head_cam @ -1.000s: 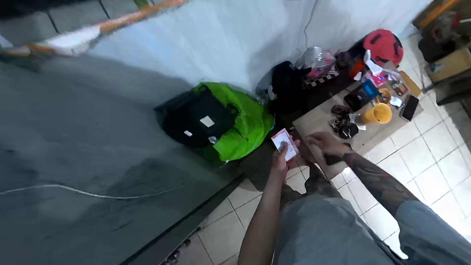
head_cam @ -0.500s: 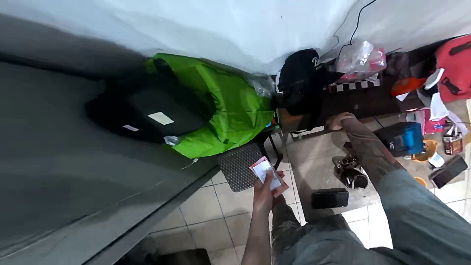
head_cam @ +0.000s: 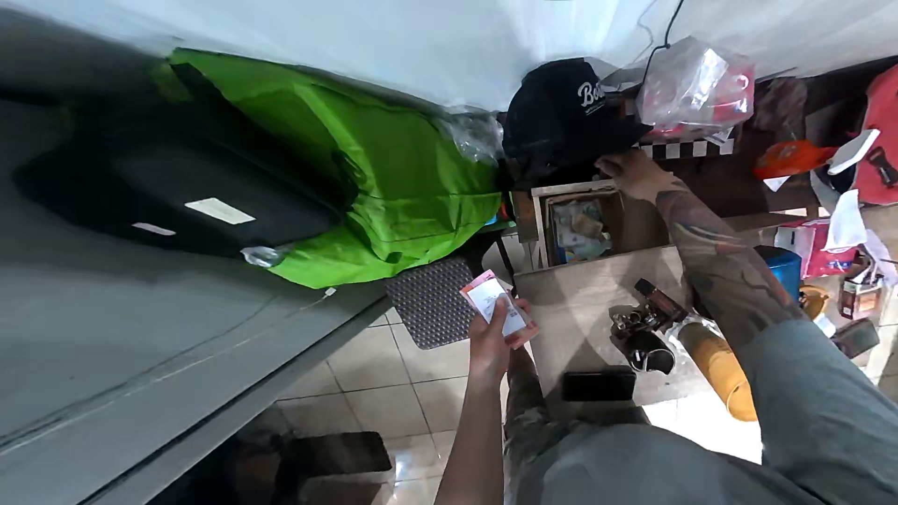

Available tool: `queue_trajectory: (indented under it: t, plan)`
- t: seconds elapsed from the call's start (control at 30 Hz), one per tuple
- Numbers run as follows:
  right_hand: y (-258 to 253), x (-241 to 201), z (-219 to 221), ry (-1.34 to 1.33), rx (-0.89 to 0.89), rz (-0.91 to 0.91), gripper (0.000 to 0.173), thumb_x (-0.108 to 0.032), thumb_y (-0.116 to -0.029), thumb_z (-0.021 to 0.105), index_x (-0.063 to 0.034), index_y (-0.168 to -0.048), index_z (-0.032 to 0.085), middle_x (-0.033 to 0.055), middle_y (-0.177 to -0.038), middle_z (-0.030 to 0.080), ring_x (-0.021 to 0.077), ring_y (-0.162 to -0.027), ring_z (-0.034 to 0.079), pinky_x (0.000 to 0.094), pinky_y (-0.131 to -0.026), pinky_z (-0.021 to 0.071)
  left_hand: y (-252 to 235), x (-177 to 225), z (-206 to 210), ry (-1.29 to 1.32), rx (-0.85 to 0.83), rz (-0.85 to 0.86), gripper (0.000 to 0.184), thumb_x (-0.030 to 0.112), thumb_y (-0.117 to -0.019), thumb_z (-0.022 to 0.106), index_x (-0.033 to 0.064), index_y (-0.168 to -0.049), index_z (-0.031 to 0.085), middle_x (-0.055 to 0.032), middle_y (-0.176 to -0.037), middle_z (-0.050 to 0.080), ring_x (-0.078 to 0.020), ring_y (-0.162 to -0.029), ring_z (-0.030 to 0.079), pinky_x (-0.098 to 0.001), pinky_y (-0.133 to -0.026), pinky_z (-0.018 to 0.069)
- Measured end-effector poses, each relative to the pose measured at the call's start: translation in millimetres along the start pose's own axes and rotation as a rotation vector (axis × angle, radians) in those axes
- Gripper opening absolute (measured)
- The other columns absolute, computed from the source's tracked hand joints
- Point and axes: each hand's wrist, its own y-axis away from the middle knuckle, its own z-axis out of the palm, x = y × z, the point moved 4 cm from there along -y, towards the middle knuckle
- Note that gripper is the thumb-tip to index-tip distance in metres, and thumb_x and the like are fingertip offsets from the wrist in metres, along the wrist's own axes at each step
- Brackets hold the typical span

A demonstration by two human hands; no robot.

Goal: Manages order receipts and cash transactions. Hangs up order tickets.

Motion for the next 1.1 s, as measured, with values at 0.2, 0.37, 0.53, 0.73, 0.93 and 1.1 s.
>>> queue_trajectory:
  t: [0.2, 0.37, 0.53, 0.73, 0.93, 1.1]
  plan:
    - [35, -13, -3, 0.106, 0.094, -0.107, 0.032, -0.032, -0.1069, 0.05, -0.0139, -0.123, 0.072, 0.0139, -0.113, 0.073, 0.0337, -0.107, 0.07, 0.0606, -0.096, 0.0536, -10, -5, 10, 0.029, 0.011, -0.031, 0.035, 0.019, -0.1097, 0.047, -0.0007, -0.138, 0.052, -0.0226, -0.113, 0.072, -0.0335, -0.098, 0.074, -0.0475, -0.083, 0.0633]
    - [57, -9, 33, 0.247, -0.111, 0.132, 0.038, -0.037, -0.0956, 0.069, -0.0067, -0.118, 0.069, 0.0229, -0.112, 0.07, 0.0451, -0.107, 0.066, 0.0696, -0.088, 0.0521, -13, 3, 22, 0.069, -0.062, -0.029, 0.034, 0.018, -0.1088, 0.048, 0.0029, -0.139, 0.053, -0.023, -0.12, 0.07, -0.0348, -0.105, 0.071, -0.0484, -0.085, 0.0619]
    - [62, -12, 49, 0.222, -0.061, 0.261, 0.047, -0.014, -0.0885, 0.072, -0.012, -0.133, 0.057, 0.0248, -0.12, 0.067, 0.049, -0.108, 0.065, 0.0715, -0.084, 0.0524, -10, 15, 30, 0.005, -0.135, -0.011, 0.034, 0.02, -0.1085, 0.048, 0.0043, -0.138, 0.055, -0.0219, -0.119, 0.07, -0.0328, -0.103, 0.072, -0.0452, -0.082, 0.0625]
    - [105, -39, 30, 0.306, 0.037, 0.212, 0.029, -0.022, -0.093, 0.07, -0.0143, -0.121, 0.069, 0.0228, -0.107, 0.071, 0.0487, -0.101, 0.067, 0.0722, -0.082, 0.0511, -5, 22, 20, -0.014, -0.199, 0.014, 0.032, 0.021, -0.109, 0.048, 0.0032, -0.134, 0.058, -0.0212, -0.117, 0.071, -0.0314, -0.099, 0.072, -0.044, -0.081, 0.0625]
    - [156, -50, 12, 0.114, 0.394, 0.269, 0.032, -0.034, -0.0972, 0.065, -0.0164, -0.123, 0.073, 0.0159, -0.119, 0.071, 0.0406, -0.109, 0.068, 0.0698, -0.089, 0.0517, 5, 26, -11, -0.119, -0.287, 0.029, 0.039, 0.023, -0.1099, 0.047, 0.0041, -0.144, 0.047, -0.0208, -0.123, 0.07, -0.0347, -0.106, 0.072, -0.0489, -0.086, 0.0623]
    - [233, -95, 19, -0.166, 0.821, -0.012, 0.028, -0.022, -0.096, 0.067, -0.0013, -0.114, 0.07, 0.0176, -0.14, 0.056, 0.0257, -0.125, 0.058, 0.0419, -0.105, 0.0521, 35, 56, -42, -0.149, -0.425, 0.006, 0.045, 0.028, -0.1089, 0.051, 0.011, -0.15, 0.044, -0.0184, -0.126, 0.069, -0.0354, -0.109, 0.071, -0.0517, -0.088, 0.0622]
